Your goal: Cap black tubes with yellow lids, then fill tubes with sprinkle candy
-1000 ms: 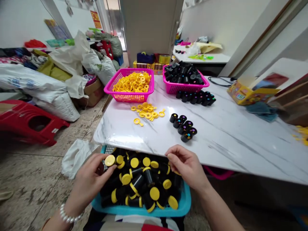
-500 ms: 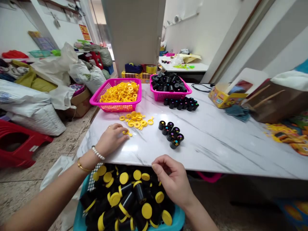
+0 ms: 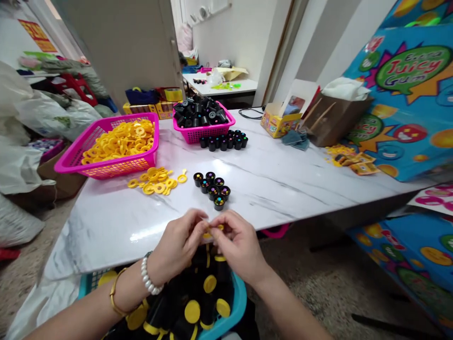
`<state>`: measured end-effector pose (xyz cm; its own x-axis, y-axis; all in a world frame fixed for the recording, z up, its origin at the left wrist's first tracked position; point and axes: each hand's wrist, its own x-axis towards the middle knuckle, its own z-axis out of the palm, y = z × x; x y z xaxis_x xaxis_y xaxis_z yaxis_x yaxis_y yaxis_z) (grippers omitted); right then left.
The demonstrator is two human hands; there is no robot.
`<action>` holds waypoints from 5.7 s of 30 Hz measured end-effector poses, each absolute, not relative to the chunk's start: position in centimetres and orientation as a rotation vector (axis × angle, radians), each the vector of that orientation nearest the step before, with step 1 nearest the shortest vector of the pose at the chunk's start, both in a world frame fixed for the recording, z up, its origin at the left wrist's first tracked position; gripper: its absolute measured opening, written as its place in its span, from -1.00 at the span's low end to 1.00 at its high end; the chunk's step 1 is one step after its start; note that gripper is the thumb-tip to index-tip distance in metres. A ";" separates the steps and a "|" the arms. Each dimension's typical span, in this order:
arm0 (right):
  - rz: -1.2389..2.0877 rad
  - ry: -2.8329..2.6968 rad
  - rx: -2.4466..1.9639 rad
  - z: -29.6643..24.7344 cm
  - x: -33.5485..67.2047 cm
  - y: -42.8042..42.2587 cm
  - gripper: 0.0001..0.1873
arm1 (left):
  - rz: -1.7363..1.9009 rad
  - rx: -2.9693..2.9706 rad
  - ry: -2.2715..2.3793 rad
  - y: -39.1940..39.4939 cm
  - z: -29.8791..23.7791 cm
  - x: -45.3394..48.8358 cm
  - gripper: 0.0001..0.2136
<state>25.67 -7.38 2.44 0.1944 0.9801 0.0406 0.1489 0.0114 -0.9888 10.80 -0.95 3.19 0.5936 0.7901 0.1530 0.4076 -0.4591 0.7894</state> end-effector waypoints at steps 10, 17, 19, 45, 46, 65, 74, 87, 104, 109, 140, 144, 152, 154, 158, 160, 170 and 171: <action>0.908 -1.398 -1.747 2.3 29.7 -4.7 -0.67 | 0.650 2.262 1.177 1.9 2.5 14.3 -0.67; 0.642 -1.705 -1.579 3.3 27.1 -5.4 -0.74 | 0.533 2.262 1.273 1.5 3.1 8.8 -0.80; 0.522 -1.764 -1.506 3.9 26.4 -5.2 -0.78 | 0.580 2.235 1.354 1.2 2.9 5.7 -0.75; 1.423 -1.539 -1.381 6.1 20.5 1.4 -0.66 | 0.752 2.175 1.423 0.4 1.5 2.2 -0.78; 1.410 -1.570 -1.381 6.0 20.4 1.3 -0.67 | 0.754 2.178 1.422 0.4 1.5 2.1 -0.77; 1.375 -1.550 -1.497 3.8 18.8 1.3 -0.68 | 0.670 1.783 1.146 1.5 3.4 1.3 -0.71; 1.268 -1.407 -1.381 3.0 18.0 0.7 -0.68 | 0.812 1.607 1.211 0.0 2.5 2.2 -0.79; 1.833 -1.263 -1.164 3.6 21.5 2.8 -0.67 | 1.002 2.121 1.324 -0.7 2.1 3.2 -0.83; 2.253 -1.460 -1.122 4.4 22.0 5.4 -0.56 | 0.848 2.080 1.171 0.1 1.6 2.4 -0.82; 2.048 -1.591 -1.371 5.2 20.9 4.9 -0.66 | 0.854 2.101 1.209 0.2 1.3 2.7 -0.83; 0.432 -2.246 -1.115 2.9 19.4 -6.0 -0.68 | 0.616 2.551 1.572 9.3 3.3 -0.5 -0.74; 0.396 -2.068 -1.193 3.0 22.6 -6.6 -0.72 | 0.439 2.689 1.641 8.5 2.5 -0.5 -0.78; 0.453 -1.906 -1.320 2.8 24.5 -6.3 -0.80 | 0.555 2.596 1.631 6.4 2.7 -1.6 -0.81; 0.480 -1.906 -1.268 2.8 23.8 -6.0 -0.80 | 0.577 2.567 1.598 6.7 2.9 -1.8 -0.84; 0.535 -1.902 -1.175 2.8 22.7 -5.9 -0.79 | 0.702 2.514 1.657 6.1 3.0 -2.4 -0.81; 0.557 -1.884 -1.179 2.7 22.6 -5.9 -0.80 | 0.813 2.449 1.712 5.4 2.8 -2.9 -0.80; 0.459 -1.756 -1.225 2.7 21.9 -5.1 -0.76 | 0.993 2.209 1.564 2.5 5.3 -1.9 -0.82; 0.379 -1.760 -1.236 2.9 21.8 -5.2 -0.71 | 0.950 2.269 1.476 1.7 5.8 -1.1 -0.82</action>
<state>21.75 -5.24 2.86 -0.0703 0.8604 0.5048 0.5767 0.4480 -0.6832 -1.12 1.72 5.84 0.2649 0.8881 0.3755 0.7095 -0.4433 0.5478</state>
